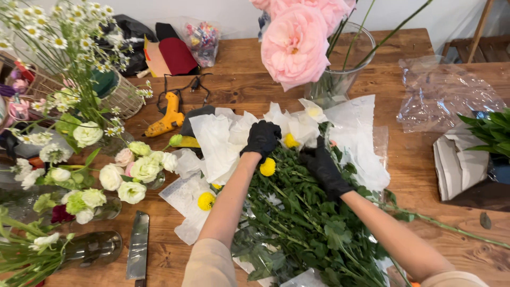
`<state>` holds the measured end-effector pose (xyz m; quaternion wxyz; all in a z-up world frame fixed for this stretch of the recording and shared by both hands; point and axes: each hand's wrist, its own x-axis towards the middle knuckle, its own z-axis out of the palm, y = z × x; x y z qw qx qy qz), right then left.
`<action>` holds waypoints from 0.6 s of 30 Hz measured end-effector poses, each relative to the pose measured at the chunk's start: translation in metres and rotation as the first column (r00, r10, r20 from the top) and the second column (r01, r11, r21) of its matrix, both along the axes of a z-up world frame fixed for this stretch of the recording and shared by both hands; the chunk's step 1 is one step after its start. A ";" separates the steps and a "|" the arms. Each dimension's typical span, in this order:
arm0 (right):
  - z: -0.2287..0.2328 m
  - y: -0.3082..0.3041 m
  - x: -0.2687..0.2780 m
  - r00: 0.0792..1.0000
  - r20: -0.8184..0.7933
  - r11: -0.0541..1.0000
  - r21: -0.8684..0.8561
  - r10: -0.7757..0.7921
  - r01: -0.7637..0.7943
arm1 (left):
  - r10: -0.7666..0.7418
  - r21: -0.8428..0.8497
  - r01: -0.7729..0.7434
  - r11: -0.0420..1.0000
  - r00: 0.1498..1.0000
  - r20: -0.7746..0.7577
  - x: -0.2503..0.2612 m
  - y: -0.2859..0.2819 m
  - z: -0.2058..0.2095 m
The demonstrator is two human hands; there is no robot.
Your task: The person trims the stems of a bunch of yellow flowers using orange-handled shears, then unwraps the flowers from white tissue paper and arranges them on a wooden table alongside other floral materials.
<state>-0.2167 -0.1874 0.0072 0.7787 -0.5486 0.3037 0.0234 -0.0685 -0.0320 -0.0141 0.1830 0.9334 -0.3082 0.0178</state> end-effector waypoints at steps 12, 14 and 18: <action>-0.004 -0.001 0.012 0.945 -0.171 0.821 -0.469 0.278 -0.326 | -0.086 0.262 0.031 0.964 0.976 0.199 0.018 -0.017 0.008; 0.006 0.003 0.008 0.929 -0.182 0.793 -0.485 0.322 -0.369 | -0.026 0.174 -0.021 0.985 0.965 0.261 0.023 -0.022 0.008; 0.022 0.006 0.002 0.943 -0.194 0.923 -0.227 0.270 -0.311 | 0.243 0.143 -0.405 0.903 0.757 0.607 0.038 -0.013 0.002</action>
